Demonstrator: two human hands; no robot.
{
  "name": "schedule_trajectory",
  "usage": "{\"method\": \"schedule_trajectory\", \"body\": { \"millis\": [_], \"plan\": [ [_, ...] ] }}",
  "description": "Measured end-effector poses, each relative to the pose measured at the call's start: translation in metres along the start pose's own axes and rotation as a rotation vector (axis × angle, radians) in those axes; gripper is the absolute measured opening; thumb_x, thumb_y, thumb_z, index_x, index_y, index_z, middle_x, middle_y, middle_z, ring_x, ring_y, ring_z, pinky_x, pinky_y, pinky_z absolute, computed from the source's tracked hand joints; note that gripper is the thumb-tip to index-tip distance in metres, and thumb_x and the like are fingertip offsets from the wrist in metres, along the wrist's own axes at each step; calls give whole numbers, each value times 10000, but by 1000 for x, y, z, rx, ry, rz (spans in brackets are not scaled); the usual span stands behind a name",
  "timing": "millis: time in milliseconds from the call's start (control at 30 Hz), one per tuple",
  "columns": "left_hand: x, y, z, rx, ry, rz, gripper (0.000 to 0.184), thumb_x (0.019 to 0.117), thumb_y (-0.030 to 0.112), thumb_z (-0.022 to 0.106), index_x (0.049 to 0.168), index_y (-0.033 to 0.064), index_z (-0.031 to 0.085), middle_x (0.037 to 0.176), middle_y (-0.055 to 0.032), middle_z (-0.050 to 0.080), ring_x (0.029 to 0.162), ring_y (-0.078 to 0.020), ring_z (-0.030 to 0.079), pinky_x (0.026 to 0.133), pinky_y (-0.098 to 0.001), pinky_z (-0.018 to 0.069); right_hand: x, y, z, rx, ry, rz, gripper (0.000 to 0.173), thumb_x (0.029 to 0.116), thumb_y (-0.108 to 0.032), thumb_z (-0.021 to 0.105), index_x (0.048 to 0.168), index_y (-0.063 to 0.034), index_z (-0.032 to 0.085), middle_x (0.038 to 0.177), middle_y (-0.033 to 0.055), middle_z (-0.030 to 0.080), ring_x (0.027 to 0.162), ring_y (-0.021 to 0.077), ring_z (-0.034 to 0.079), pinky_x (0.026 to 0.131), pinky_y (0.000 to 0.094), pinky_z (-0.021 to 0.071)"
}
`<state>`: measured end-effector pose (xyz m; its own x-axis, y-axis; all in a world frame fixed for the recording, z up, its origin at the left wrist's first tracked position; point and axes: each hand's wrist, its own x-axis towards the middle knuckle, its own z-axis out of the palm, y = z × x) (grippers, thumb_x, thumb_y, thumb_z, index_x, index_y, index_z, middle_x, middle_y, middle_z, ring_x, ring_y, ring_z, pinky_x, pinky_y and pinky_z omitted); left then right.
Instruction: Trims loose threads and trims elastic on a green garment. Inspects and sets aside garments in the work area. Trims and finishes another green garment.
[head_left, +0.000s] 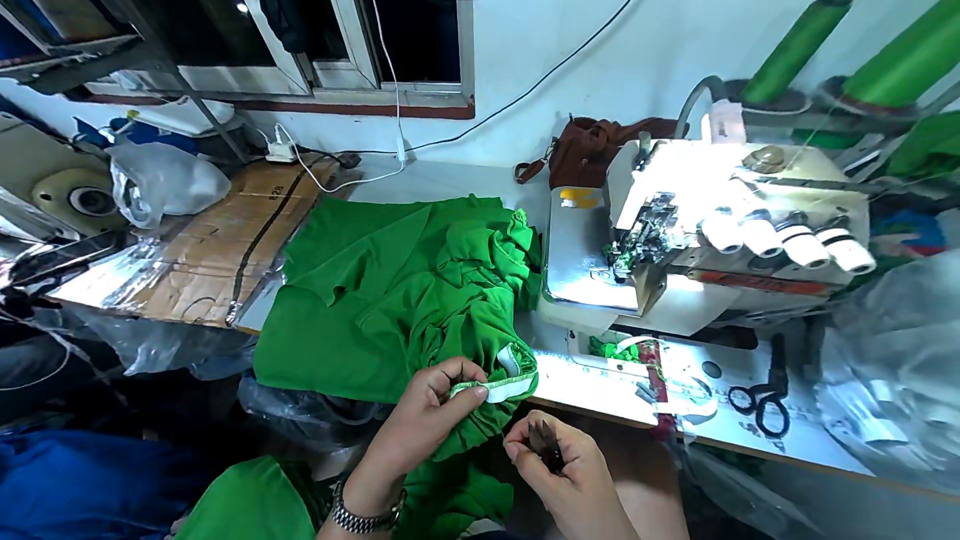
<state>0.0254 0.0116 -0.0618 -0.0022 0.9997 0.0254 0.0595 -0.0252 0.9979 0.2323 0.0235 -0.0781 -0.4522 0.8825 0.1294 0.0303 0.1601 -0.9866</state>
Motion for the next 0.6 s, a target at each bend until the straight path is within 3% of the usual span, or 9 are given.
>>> {"method": "schedule_trajectory", "body": {
  "millis": [133, 233, 333, 433, 600],
  "plan": [
    [-1, 0, 5, 55, 50, -4, 90, 958, 138, 625, 977, 113, 709, 848, 1, 686, 756, -67, 636, 683, -226, 529, 0, 5, -3, -106, -20, -15, 91, 911, -138, 645, 935, -71, 702, 808, -41, 635, 685, -39, 556, 591, 124, 454],
    [-2, 0, 10, 140, 92, -4, 78, 956, 151, 628, 969, 138, 704, 817, 22, 677, 714, -60, 622, 639, -216, 513, 7, 5, -7, -197, 153, -95, 141, 930, -182, 642, 1000, -86, 719, 888, -32, 665, 737, -19, 597, 638, 139, 502],
    [-2, 1, 16, 191, 117, 7, 76, 942, 148, 623, 960, 151, 696, 811, 36, 670, 713, -54, 622, 632, -206, 506, 16, 2, -5, -175, 247, -164, 138, 934, -175, 638, 955, -100, 752, 851, -54, 653, 681, -41, 560, 587, 110, 463],
    [-2, 1, 21, 194, 132, 18, 79, 938, 136, 623, 963, 146, 698, 828, 32, 676, 732, -60, 633, 646, -207, 517, 20, 3, 7, -181, 268, -163, 123, 912, -174, 693, 941, -92, 779, 873, -38, 700, 694, -40, 605, 609, 111, 509],
    [-2, -2, 27, 191, 159, 48, 82, 941, 131, 619, 965, 131, 698, 823, 28, 682, 716, -54, 632, 633, -194, 514, 27, 12, 24, -256, 382, -197, 100, 862, -134, 696, 854, -75, 777, 809, -27, 700, 641, -58, 577, 577, 95, 482]
  ]
}}
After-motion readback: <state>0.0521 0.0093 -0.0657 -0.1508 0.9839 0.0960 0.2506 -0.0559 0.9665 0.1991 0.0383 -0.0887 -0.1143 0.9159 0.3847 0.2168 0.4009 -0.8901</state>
